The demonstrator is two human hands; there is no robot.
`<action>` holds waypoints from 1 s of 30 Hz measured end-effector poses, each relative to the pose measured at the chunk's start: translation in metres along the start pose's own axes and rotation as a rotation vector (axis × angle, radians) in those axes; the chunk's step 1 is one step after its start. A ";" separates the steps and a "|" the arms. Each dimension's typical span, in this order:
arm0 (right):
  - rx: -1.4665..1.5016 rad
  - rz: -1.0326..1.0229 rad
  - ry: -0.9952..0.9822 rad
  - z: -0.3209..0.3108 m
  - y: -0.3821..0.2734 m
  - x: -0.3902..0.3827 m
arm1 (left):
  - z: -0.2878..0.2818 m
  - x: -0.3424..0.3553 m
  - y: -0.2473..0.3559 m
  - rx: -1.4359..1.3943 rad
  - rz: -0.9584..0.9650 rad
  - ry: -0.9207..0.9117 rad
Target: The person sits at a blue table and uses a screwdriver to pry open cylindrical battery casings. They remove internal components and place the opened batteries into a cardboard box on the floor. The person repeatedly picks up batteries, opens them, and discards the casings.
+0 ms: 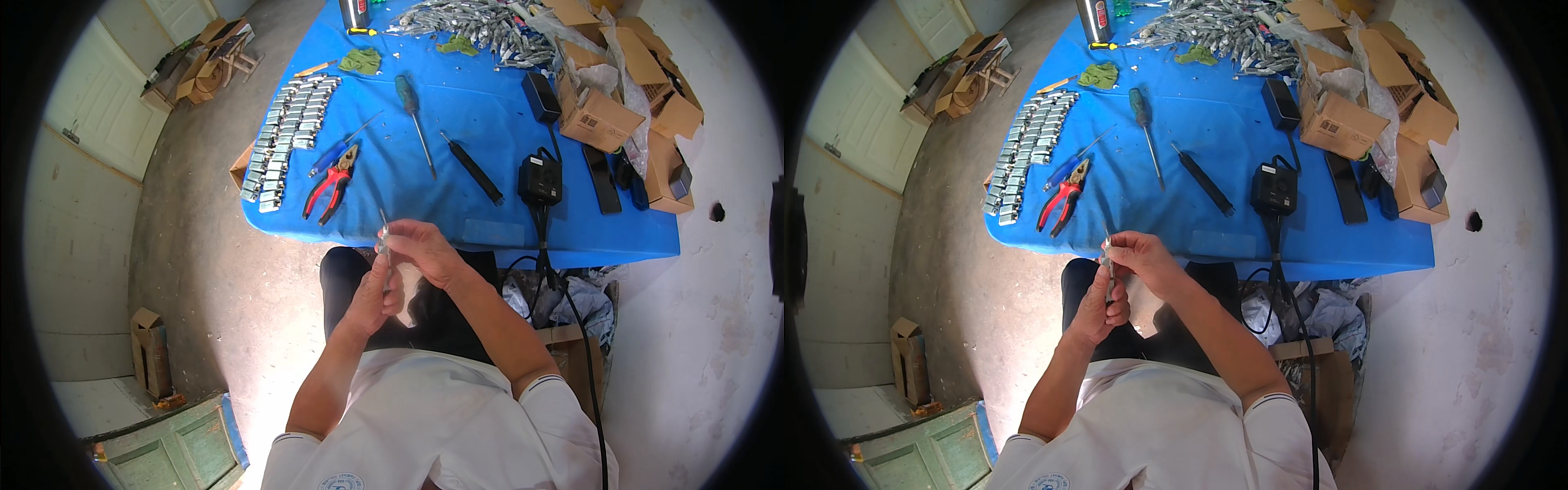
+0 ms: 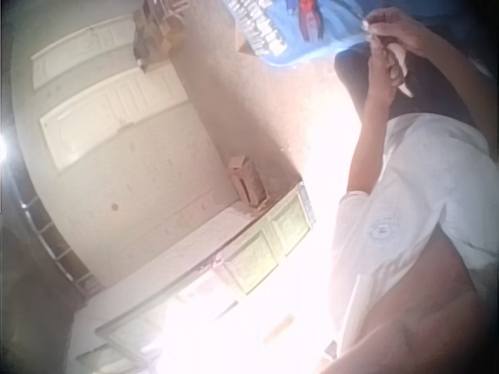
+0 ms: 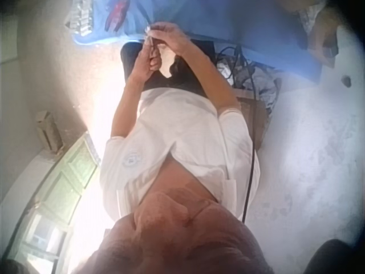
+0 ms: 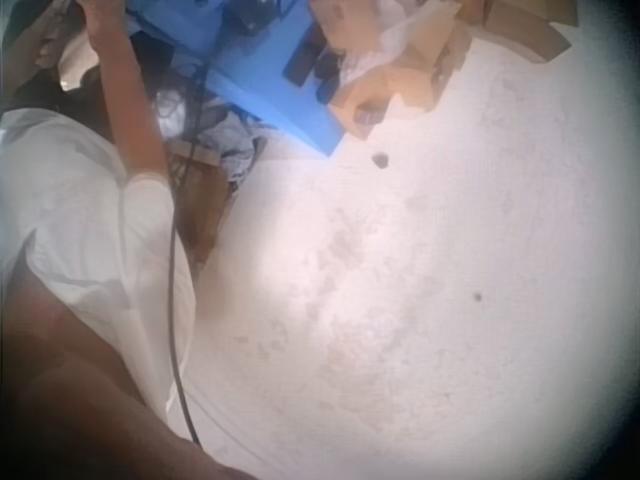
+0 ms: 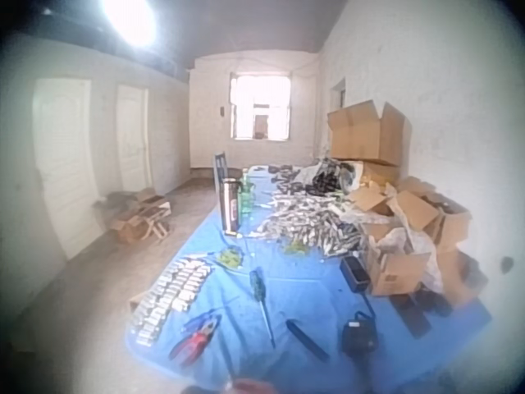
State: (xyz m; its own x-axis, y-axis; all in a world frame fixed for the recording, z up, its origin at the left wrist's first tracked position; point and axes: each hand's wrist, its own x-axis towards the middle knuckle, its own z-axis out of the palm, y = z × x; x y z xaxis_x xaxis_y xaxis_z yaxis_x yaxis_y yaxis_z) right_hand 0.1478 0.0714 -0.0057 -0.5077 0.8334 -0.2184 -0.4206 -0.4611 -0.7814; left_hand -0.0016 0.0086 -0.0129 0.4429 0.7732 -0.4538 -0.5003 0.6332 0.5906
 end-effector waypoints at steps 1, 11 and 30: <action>0.000 0.000 -0.001 0.000 0.000 0.000 | 0.000 0.000 0.000 0.003 0.002 0.001; -0.059 -0.036 0.041 0.009 0.001 -0.001 | -0.003 -0.002 -0.002 0.017 0.017 0.006; 0.035 -0.018 0.044 0.004 -0.002 -0.004 | 0.000 -0.005 0.004 -0.021 -0.035 -0.014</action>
State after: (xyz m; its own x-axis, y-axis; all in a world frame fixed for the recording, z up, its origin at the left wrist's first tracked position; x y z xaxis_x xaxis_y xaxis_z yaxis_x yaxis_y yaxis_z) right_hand 0.1481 0.0680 -0.0009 -0.4667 0.8537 -0.2309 -0.4555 -0.4558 -0.7647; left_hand -0.0061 0.0071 -0.0081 0.4705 0.7503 -0.4644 -0.5000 0.6603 0.5603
